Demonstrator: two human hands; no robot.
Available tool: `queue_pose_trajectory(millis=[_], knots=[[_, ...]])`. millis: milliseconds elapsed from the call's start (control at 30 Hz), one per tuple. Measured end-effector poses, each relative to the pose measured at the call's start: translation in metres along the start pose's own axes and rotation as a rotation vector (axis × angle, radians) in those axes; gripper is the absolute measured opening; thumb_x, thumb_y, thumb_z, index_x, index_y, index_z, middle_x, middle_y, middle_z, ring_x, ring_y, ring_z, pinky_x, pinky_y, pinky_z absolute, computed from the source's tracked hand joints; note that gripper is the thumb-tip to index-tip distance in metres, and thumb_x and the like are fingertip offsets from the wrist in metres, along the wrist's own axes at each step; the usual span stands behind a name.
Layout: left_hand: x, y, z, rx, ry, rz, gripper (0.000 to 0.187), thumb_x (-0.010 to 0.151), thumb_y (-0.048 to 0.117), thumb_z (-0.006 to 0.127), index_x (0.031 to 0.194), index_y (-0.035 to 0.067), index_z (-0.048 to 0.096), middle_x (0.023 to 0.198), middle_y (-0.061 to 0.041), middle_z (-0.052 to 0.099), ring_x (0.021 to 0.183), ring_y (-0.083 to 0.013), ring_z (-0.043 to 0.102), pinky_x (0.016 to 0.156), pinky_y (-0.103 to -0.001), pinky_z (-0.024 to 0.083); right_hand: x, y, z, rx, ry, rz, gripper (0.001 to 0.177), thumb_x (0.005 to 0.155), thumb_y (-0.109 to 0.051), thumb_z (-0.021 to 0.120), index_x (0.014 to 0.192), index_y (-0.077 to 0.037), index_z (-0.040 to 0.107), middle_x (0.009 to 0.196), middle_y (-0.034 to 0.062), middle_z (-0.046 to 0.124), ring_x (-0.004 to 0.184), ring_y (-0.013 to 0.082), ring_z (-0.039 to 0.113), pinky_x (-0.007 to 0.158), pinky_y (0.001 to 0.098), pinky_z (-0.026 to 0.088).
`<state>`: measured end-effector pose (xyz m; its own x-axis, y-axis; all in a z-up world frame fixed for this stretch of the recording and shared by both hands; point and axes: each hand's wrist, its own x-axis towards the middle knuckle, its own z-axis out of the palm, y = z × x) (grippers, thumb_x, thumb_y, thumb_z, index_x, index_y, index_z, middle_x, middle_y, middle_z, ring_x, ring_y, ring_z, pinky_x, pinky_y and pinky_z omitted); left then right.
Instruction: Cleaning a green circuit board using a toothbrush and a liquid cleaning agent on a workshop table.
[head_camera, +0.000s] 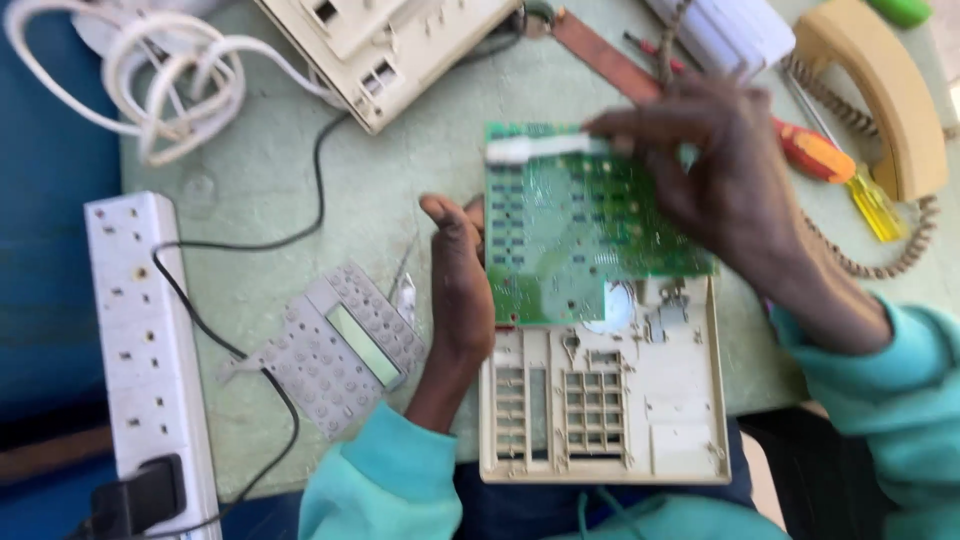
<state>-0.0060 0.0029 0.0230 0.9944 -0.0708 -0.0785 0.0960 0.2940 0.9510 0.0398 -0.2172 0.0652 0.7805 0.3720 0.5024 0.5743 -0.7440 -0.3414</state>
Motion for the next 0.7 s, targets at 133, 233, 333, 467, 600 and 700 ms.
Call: queue_pose_trajectory(millis=[133, 233, 333, 467, 600, 700], knots=[[-0.003, 0.005, -0.001, 0.045, 0.018, -0.024, 0.102, 0.081, 0.079, 0.012, 0.119, 0.004, 0.071, 0.104, -0.015, 0.079, 0.102, -0.0286, 0.079, 0.087, -0.041, 0.066, 0.005, -0.006, 0.007, -0.011, -0.051, 0.096, 0.017, 0.111, -0.009, 0.071, 0.125, -0.013, 0.080, 0.087, 0.0063, 0.061, 0.084, 0.0224, 0.048, 0.084, 0.0404, 0.031], [-0.003, 0.002, 0.000, 0.007, -0.010, -0.015, 0.103, 0.081, 0.079, 0.013, 0.124, 0.004, 0.069, 0.111, -0.017, 0.079, 0.109, -0.0302, 0.078, 0.093, -0.043, 0.066, 0.005, -0.008, 0.006, 0.000, -0.048, 0.080, 0.016, 0.111, -0.009, 0.071, 0.124, -0.010, 0.080, 0.088, 0.0076, 0.063, 0.083, 0.0228, 0.049, 0.081, 0.0402, 0.032], [0.001, -0.002, -0.003, -0.016, -0.004, 0.009, 0.102, 0.084, 0.077, 0.013, 0.129, 0.002, 0.066, 0.120, -0.019, 0.075, 0.118, -0.0308, 0.073, 0.101, -0.042, 0.060, 0.004, -0.007, 0.003, -0.011, -0.049, 0.069, 0.016, 0.113, -0.013, 0.070, 0.124, -0.010, 0.080, 0.087, 0.0073, 0.065, 0.081, 0.0220, 0.048, 0.077, 0.0388, 0.031], [0.005, -0.025, -0.006, -0.048, 0.127, -0.049, 0.063, 0.084, 0.079, 0.018, 0.072, 0.018, 0.029, 0.081, -0.008, 0.060, 0.089, -0.0158, 0.069, 0.091, -0.035, 0.061, -0.010, -0.032, -0.009, 0.112, -0.186, -0.014, 0.027, 0.103, -0.006, 0.064, 0.125, -0.016, 0.075, 0.079, 0.0008, 0.064, 0.068, 0.0153, 0.048, 0.071, 0.0348, 0.033], [-0.005, -0.001, 0.001, -0.164, -0.005, -0.107, 0.106, 0.077, 0.080, 0.017, 0.124, 0.000, 0.069, 0.111, -0.021, 0.078, 0.105, -0.0337, 0.078, 0.086, -0.046, 0.067, -0.013, -0.001, -0.014, 0.099, -0.108, -0.013, 0.032, 0.105, 0.014, 0.058, 0.120, -0.005, 0.079, 0.086, 0.0032, 0.072, 0.061, 0.0104, 0.052, 0.066, 0.0289, 0.041], [0.002, 0.002, -0.001, -0.225, -0.034, -0.063, 0.110, 0.075, 0.083, 0.022, 0.131, -0.001, 0.065, 0.107, -0.020, 0.077, 0.102, -0.0316, 0.076, 0.083, -0.041, 0.065, -0.004, -0.010, -0.016, 0.270, -0.119, -0.012, 0.041, 0.095, 0.020, 0.049, 0.123, 0.001, 0.072, 0.102, 0.0141, 0.073, 0.081, 0.0183, 0.064, 0.064, 0.0297, 0.053]])
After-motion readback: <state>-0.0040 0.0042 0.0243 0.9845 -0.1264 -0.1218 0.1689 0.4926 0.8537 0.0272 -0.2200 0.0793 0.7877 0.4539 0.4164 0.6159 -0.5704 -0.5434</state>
